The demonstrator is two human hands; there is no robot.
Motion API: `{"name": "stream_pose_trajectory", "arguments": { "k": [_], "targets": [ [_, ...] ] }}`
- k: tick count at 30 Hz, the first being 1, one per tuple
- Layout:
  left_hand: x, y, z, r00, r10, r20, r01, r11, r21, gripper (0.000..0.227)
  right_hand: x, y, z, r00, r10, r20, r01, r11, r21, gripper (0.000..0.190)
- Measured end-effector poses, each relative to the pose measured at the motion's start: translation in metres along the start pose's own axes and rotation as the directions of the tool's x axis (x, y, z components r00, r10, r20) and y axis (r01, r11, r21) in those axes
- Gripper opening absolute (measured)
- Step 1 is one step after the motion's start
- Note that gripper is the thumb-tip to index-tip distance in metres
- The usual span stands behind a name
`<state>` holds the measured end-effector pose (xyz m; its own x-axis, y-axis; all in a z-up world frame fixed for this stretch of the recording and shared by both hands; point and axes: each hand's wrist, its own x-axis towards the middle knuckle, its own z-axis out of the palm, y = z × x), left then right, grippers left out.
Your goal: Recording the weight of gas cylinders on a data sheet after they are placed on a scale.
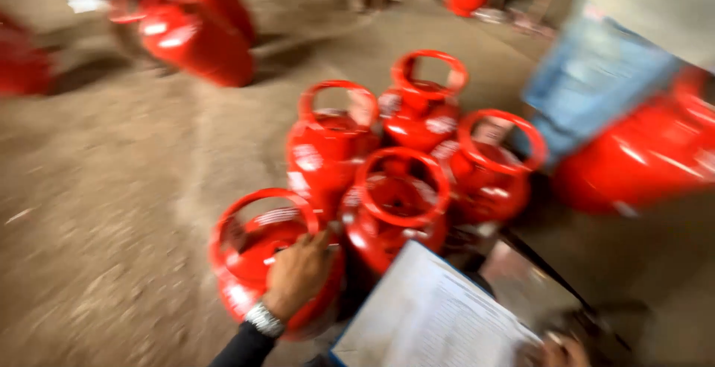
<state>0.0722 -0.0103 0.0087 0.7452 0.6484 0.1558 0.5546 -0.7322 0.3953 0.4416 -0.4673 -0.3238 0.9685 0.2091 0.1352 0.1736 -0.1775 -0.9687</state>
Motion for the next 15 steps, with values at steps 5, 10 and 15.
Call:
{"name": "stream_pose_trajectory", "arguments": {
  "k": [5,10,15],
  "targets": [
    [0.011,0.015,-0.004,0.983,-0.169,0.065,0.163,0.982,0.095,0.047,-0.026,-0.187,0.027,0.993,0.082,-0.081,-0.086,0.996,-0.04,0.021],
    [0.02,-0.001,0.022,0.964,-0.192,0.181,0.165,0.974,0.154,0.056,-0.041,-0.235,0.032,0.983,0.14,-0.117,-0.144,0.989,-0.026,0.02],
    [0.026,-0.01,0.033,0.951,-0.236,0.201,0.197,0.961,0.194,0.061,-0.041,-0.251,0.037,0.989,0.127,-0.077,-0.127,0.992,0.011,0.019]
  ]
}}
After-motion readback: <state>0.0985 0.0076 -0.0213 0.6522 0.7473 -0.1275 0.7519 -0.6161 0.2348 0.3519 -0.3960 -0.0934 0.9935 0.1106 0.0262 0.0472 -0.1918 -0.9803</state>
